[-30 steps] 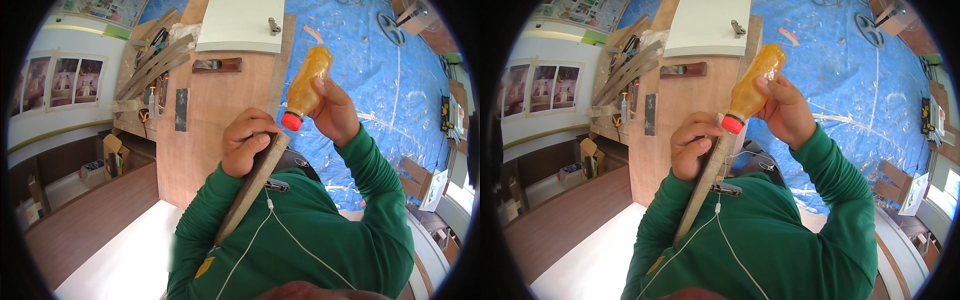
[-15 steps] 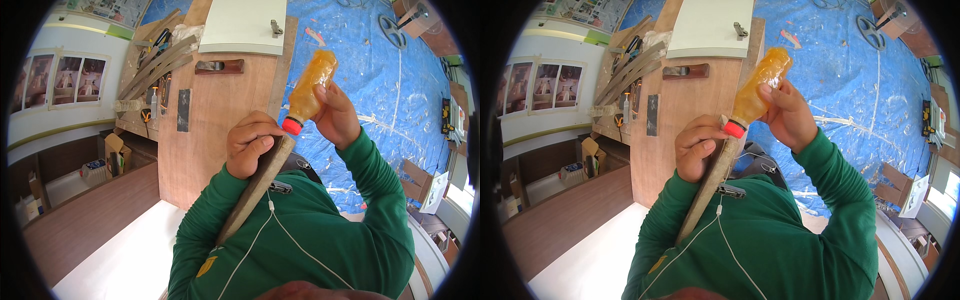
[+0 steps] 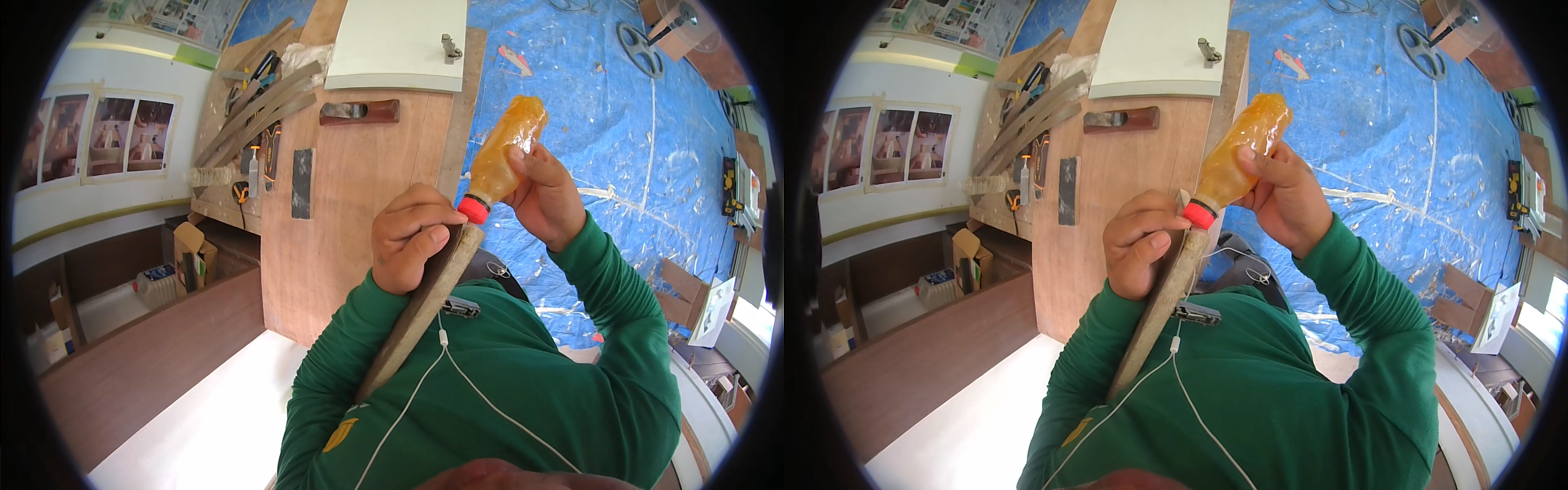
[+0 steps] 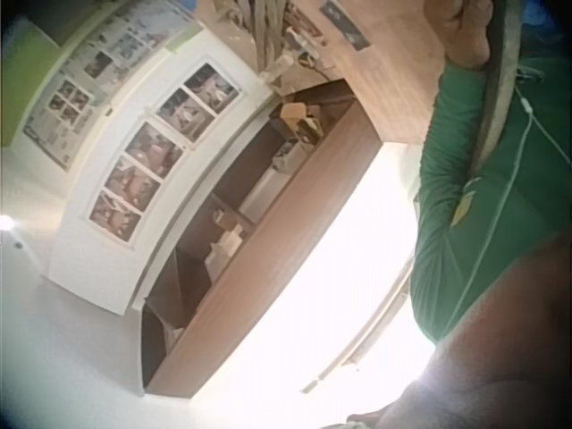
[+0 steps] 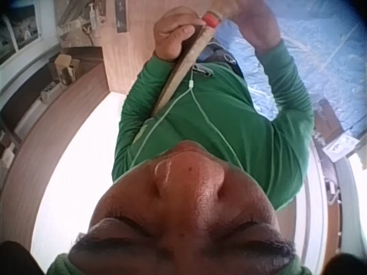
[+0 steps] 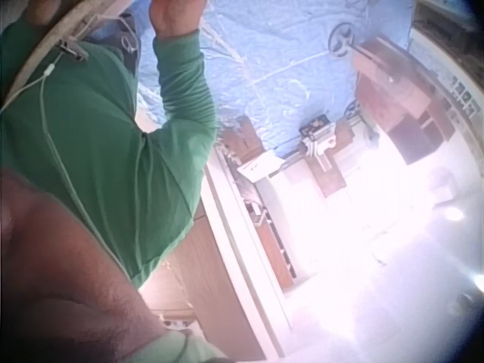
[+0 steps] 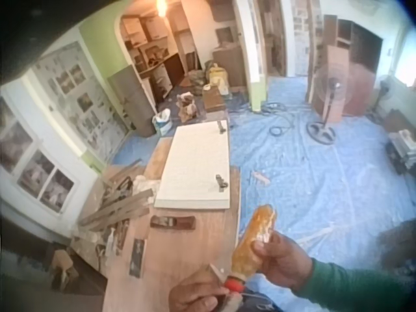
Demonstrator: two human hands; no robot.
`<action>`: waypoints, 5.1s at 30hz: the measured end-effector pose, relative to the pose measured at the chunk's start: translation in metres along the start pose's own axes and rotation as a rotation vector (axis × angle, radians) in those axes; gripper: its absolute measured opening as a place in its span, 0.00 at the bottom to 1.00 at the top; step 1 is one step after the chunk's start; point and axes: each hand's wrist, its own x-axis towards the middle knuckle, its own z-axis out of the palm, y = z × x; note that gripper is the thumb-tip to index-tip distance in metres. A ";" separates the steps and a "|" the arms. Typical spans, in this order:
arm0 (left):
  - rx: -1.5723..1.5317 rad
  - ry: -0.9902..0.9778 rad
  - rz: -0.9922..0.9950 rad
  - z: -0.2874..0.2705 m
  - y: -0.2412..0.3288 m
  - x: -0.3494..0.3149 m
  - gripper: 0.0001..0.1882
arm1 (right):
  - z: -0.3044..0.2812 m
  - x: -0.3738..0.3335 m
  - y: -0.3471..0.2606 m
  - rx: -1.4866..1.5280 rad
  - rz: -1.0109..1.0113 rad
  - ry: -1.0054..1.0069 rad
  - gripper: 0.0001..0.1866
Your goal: The person applies glue to the edge of a wooden board, then attaches a white cabinet door to the board. They use a hand plane to smooth the edge of the attached door and continue applying glue to the joint.
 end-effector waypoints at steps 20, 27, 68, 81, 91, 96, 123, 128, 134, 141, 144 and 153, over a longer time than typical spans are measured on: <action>0.129 0.049 0.037 0.005 0.004 0.005 0.06 | 0.009 -0.001 -0.003 0.001 -0.056 0.017 0.19; 0.212 0.108 0.029 0.010 0.011 0.008 0.04 | 0.010 0.001 -0.004 0.014 -0.043 -0.002 0.20; 0.204 0.260 0.039 0.017 -0.001 -0.004 0.20 | 0.018 0.006 -0.016 -0.154 -0.143 -0.025 0.27; 0.224 0.233 0.038 0.014 -0.001 -0.005 0.21 | 0.007 0.013 -0.007 -0.072 -0.077 -0.070 0.33; 0.206 0.224 0.034 0.016 -0.002 -0.006 0.21 | 0.009 0.015 -0.001 -0.002 -0.088 -0.057 0.28; 0.188 0.232 0.028 0.016 0.000 -0.005 0.21 | -0.003 0.017 0.003 -0.023 -0.105 -0.117 0.34; 0.180 0.216 0.012 0.015 0.002 -0.003 0.20 | 0.010 0.021 -0.002 -0.008 -0.185 -0.114 0.30; 0.182 0.213 0.008 0.015 0.002 -0.003 0.20 | 0.012 0.021 -0.004 -0.003 -0.182 -0.116 0.30; 0.196 0.206 0.010 0.014 0.003 -0.003 0.20 | 0.012 0.023 -0.004 0.002 -0.181 -0.125 0.30; 0.207 0.204 0.005 0.013 0.003 -0.003 0.21 | 0.014 0.022 -0.005 -0.015 -0.196 -0.134 0.29; 0.197 0.203 0.010 0.013 0.002 -0.003 0.20 | 0.016 0.023 -0.004 -0.014 -0.201 -0.125 0.29; 0.183 0.193 0.010 0.013 0.001 -0.003 0.20 | 0.013 0.021 -0.004 -0.038 -0.204 -0.120 0.35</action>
